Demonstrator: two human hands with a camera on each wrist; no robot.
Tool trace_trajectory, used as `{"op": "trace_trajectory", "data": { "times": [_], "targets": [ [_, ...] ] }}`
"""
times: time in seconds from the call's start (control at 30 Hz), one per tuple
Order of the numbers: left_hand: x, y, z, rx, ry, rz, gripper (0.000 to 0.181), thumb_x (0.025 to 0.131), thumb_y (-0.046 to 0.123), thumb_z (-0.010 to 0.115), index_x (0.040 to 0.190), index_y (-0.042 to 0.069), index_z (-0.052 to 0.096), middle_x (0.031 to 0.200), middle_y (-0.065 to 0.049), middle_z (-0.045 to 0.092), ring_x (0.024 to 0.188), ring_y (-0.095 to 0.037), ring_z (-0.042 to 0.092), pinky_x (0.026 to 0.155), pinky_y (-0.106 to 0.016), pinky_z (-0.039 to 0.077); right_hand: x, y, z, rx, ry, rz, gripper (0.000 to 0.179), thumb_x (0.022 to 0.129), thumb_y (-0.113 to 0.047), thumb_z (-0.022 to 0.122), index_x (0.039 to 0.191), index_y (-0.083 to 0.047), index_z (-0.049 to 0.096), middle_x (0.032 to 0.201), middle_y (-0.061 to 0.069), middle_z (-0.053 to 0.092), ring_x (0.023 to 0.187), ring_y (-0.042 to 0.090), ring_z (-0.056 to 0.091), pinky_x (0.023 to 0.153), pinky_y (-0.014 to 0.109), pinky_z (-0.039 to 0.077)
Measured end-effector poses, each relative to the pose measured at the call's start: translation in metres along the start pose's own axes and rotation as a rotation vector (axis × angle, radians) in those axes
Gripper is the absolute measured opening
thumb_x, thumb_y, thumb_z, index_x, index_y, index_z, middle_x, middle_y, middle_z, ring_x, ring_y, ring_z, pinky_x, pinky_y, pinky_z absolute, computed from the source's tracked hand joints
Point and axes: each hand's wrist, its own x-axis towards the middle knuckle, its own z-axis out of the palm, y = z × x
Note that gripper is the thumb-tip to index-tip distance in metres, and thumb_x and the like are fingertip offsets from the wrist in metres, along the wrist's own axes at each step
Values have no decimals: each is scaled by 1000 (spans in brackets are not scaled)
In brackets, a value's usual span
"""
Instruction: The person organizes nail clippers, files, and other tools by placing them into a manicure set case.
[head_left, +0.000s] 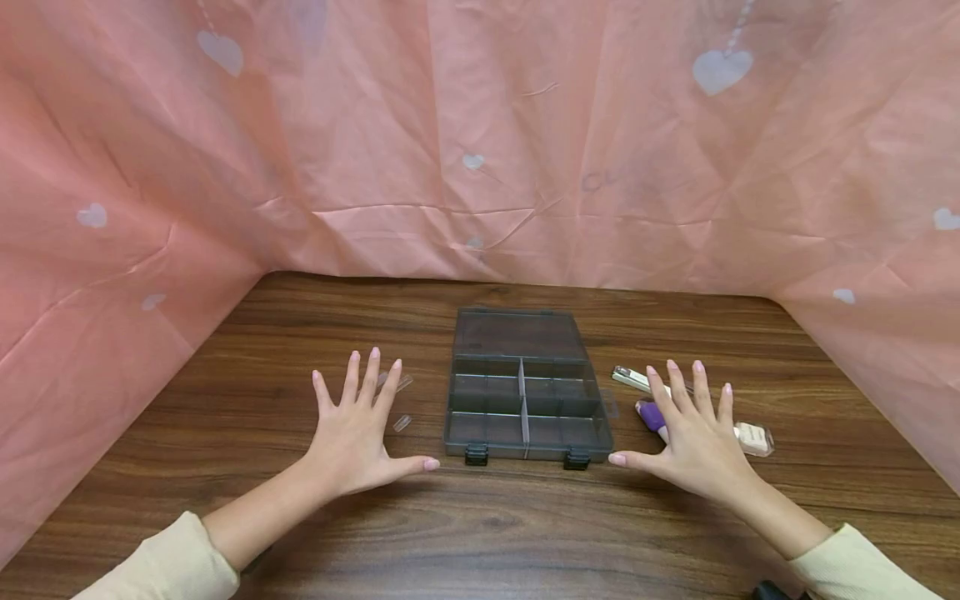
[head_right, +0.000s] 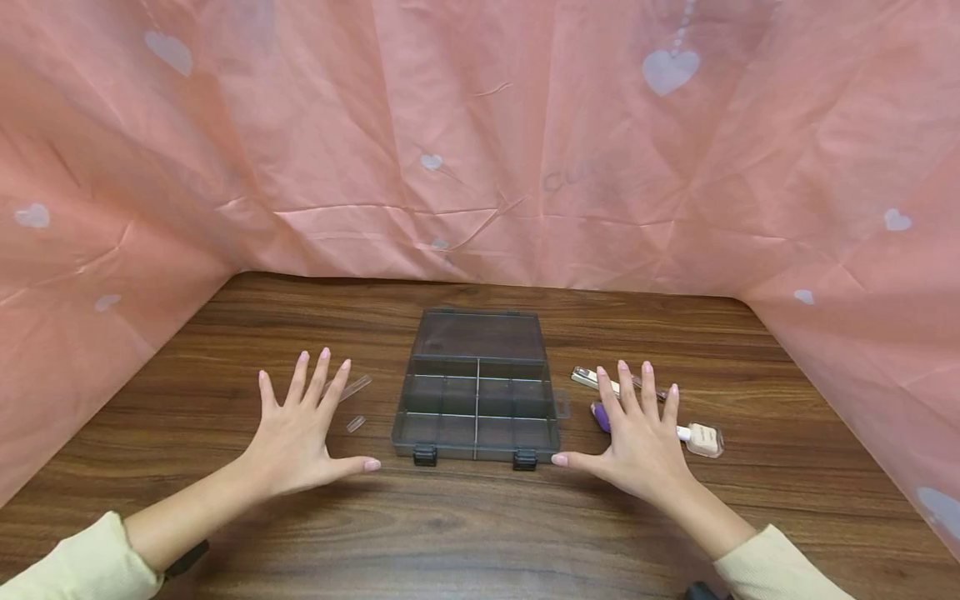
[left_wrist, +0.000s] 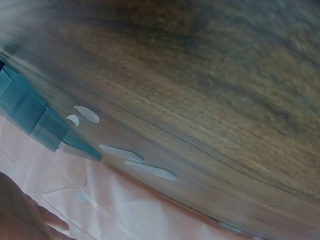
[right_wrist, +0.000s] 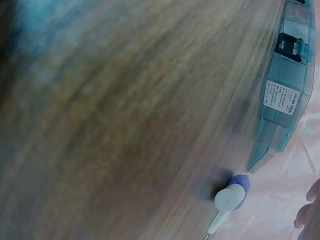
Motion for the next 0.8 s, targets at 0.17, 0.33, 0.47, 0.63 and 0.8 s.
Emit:
{"op": "trace_trajectory", "data": {
  "times": [0.17, 0.33, 0.47, 0.63, 0.8],
  "targets": [
    [0, 0, 0, -7, 5, 3, 122, 61, 83, 54, 150, 10, 13, 155, -21, 10, 142, -42, 2, 100, -76, 0, -1, 1, -1, 1, -1, 6, 119, 67, -70, 63, 150, -7, 5, 152, 29, 6, 139, 42, -19, 104, 66, -17],
    [0, 1, 1, -4, 16, 10, 122, 61, 83, 54, 150, 10, 13, 155, -22, 9, 142, -42, 3, 100, -77, 2, -3, 2, -1, 16, 33, 1, 118, 68, -69, 64, 150, -7, 5, 152, 29, 8, 140, 42, -17, 106, 65, -15],
    [0, 1, 1, -1, 16, 15, 122, 62, 83, 54, 150, 9, 13, 155, -22, 8, 142, -42, 2, 101, -76, 1, -5, 2, 0, 33, 52, -7, 118, 68, -67, 65, 150, -8, 4, 152, 29, 8, 140, 41, -17, 107, 66, -13],
    [1, 3, 2, -19, 2, 20, 122, 63, 83, 53, 150, 8, 12, 155, -22, 1, 143, -40, -1, 102, -75, -1, -7, 4, 1, 72, 46, -3, 119, 69, -65, 66, 150, -8, 0, 153, 28, 2, 141, 38, -17, 108, 64, -12],
    [2, 3, 1, -38, -7, 26, 124, 63, 83, 52, 149, 4, 9, 155, -21, -3, 144, -37, -2, 102, -74, -3, -9, 6, 1, 124, 58, -17, 121, 70, -60, 69, 149, -6, -4, 154, 25, -4, 141, 36, -18, 110, 61, -10]
  ]
}}
